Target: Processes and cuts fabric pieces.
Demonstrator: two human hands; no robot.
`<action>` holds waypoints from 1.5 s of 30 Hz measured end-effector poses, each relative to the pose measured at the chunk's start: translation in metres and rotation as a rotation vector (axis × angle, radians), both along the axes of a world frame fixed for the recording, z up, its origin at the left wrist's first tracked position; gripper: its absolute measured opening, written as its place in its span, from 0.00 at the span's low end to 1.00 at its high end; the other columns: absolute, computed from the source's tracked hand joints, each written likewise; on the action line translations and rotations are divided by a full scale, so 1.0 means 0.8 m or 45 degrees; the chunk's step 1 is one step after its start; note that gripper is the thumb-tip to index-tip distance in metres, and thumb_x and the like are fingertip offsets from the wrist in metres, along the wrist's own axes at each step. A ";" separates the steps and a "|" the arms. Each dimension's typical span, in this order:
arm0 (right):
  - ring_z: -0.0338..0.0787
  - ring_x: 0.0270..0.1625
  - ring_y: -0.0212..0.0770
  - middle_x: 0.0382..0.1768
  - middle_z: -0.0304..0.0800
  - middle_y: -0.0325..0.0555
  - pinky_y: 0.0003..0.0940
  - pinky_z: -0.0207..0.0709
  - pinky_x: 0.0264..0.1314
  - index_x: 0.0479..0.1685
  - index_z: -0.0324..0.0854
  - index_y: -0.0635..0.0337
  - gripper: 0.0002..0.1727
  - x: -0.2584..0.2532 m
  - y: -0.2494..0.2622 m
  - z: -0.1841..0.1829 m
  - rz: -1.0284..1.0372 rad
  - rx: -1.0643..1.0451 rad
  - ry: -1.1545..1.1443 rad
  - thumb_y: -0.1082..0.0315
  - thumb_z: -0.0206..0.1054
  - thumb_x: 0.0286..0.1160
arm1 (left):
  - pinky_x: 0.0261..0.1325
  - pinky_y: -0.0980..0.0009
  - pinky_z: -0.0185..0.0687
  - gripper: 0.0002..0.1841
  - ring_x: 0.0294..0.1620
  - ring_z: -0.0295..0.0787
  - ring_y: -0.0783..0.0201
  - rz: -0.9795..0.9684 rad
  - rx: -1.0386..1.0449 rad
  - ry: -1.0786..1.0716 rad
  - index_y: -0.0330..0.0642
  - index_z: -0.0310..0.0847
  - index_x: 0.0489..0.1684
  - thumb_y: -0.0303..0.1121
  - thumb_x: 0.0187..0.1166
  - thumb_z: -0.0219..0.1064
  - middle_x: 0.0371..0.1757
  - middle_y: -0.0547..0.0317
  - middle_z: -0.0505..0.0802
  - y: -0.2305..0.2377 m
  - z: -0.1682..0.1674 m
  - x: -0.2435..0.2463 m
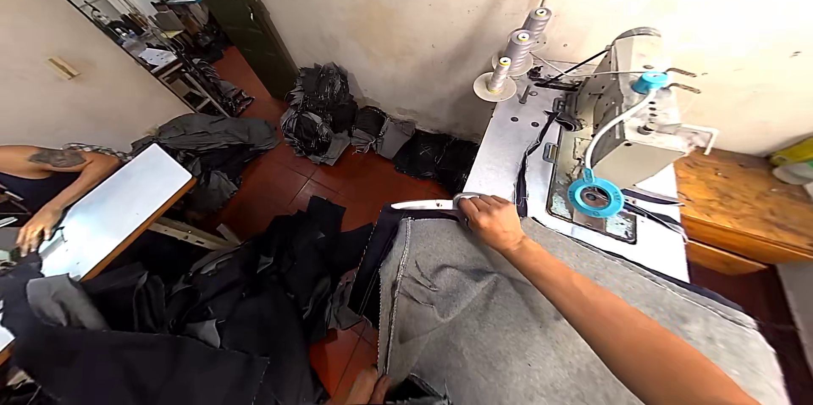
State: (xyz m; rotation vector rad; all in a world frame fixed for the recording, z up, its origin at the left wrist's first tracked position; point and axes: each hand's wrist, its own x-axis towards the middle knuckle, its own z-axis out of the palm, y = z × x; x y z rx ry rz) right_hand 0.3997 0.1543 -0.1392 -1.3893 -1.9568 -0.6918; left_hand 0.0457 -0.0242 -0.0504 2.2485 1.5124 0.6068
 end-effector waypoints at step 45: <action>0.90 0.39 0.34 0.40 0.90 0.41 0.35 0.87 0.42 0.59 0.81 0.61 0.30 -0.231 -1.115 0.018 -1.364 0.720 2.172 0.65 0.82 0.50 | 0.77 0.51 0.78 0.19 0.69 0.85 0.48 -1.605 -0.721 0.462 0.31 0.85 0.61 0.34 0.77 0.72 0.65 0.40 0.89 -0.417 -0.196 0.136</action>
